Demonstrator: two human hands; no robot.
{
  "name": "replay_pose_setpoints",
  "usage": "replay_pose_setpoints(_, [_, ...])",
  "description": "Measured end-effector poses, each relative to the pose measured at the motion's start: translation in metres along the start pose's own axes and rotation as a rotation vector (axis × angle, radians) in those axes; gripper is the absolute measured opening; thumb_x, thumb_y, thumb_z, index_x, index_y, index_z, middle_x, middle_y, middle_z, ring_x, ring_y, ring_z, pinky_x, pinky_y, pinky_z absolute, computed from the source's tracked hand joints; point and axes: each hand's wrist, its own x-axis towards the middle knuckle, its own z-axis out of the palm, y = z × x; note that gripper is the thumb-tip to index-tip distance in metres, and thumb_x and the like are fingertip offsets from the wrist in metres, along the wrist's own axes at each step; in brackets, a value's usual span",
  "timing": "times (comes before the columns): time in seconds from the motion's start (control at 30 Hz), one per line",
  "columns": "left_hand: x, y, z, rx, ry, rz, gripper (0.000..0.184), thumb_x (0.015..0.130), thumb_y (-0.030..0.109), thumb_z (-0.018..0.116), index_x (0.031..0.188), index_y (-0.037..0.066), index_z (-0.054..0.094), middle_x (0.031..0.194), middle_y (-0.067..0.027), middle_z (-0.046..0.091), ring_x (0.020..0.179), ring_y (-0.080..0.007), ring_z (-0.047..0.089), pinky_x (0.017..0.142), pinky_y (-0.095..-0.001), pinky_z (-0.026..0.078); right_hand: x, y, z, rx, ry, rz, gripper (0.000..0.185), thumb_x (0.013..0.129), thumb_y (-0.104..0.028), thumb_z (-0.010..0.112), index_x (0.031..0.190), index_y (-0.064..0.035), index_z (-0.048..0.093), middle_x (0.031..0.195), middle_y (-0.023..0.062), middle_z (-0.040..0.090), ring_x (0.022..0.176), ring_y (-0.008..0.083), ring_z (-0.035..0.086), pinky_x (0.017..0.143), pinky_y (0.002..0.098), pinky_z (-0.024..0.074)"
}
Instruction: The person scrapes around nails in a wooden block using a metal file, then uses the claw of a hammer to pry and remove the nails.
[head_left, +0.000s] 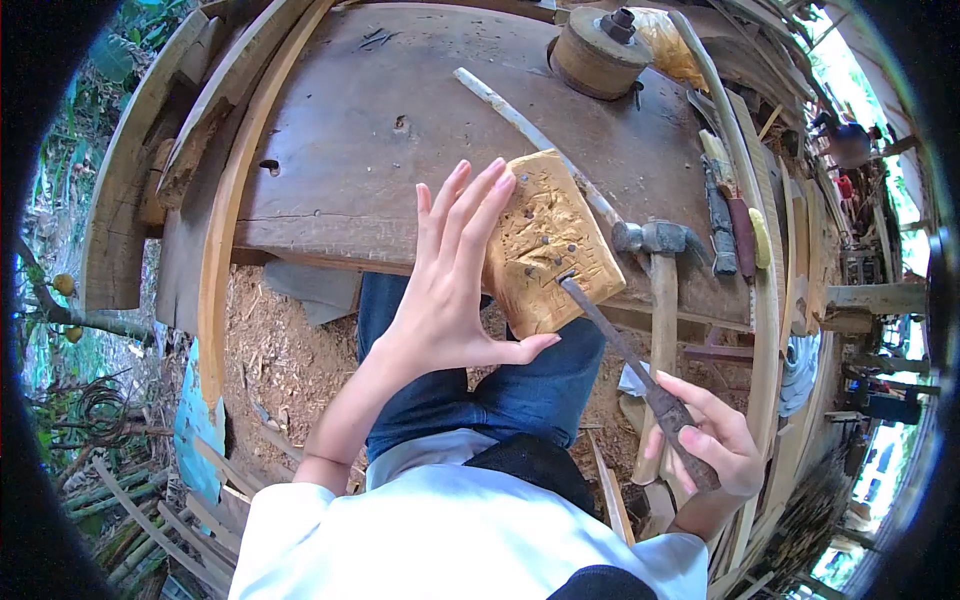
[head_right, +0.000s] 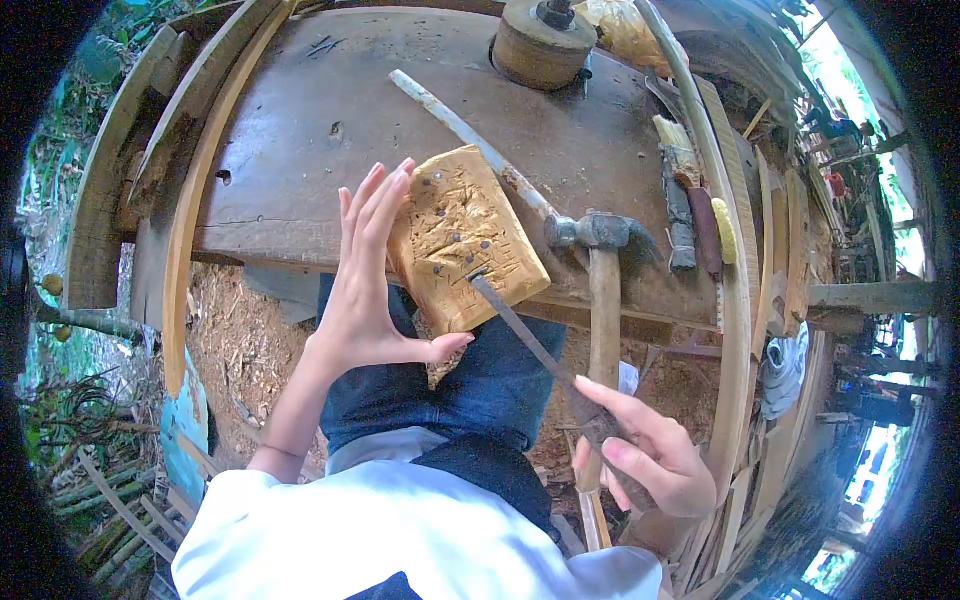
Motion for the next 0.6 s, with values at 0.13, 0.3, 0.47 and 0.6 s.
replay_pose_setpoints(0.13, [0.003,0.004,0.000,-0.050,-0.006,0.050,0.112,0.068,0.050,0.085,0.155,0.009,0.028,0.157,-0.0175,0.032,0.151,-0.0396,0.019,0.121,-0.0617,-0.002,0.002,-0.010,0.011,-0.203,-0.038,0.025,0.048,0.104,-0.003,0.035,0.153,0.0015,0.034,0.106,0.0179,0.069,0.054,0.0079,0.059,0.053,0.0208,0.0481])
replay_pose_setpoints(0.3, [0.002,0.018,0.008,-0.085,0.014,0.114,0.089,0.072,0.046,0.086,0.143,0.009,0.047,0.145,-0.0129,0.048,0.143,-0.0332,0.039,0.123,-0.0572,0.009,0.002,-0.013,0.017,-0.244,-0.046,0.005,0.049,0.105,-0.004,0.034,0.154,0.0003,0.033,0.102,0.0169,0.071,0.052,0.0085,0.061,0.055,0.0205,0.0495])
replay_pose_setpoints(0.47, [0.001,0.018,0.021,-0.013,0.081,0.084,0.084,0.071,0.041,0.088,0.138,0.007,0.050,0.130,-0.0107,0.059,0.128,-0.0286,0.054,0.115,-0.0517,0.030,0.004,-0.005,0.020,-0.198,-0.043,-0.016,0.050,0.105,-0.005,0.033,0.155,-0.0024,0.032,0.099,0.0147,0.071,0.052,0.0086,0.062,0.053,0.0200,0.0497])
replay_pose_setpoints(0.6, [-0.003,0.011,0.031,-0.076,0.128,0.087,0.093,0.067,0.034,0.091,0.141,0.008,0.043,0.133,-0.0097,0.060,0.129,-0.0270,0.053,0.116,-0.0529,0.028,0.003,-0.008,0.025,-0.281,-0.002,0.028,0.050,0.106,-0.007,0.035,0.156,-0.0061,0.031,0.089,0.0100,0.069,0.052,0.0081,0.062,0.050,0.0198,0.0499])
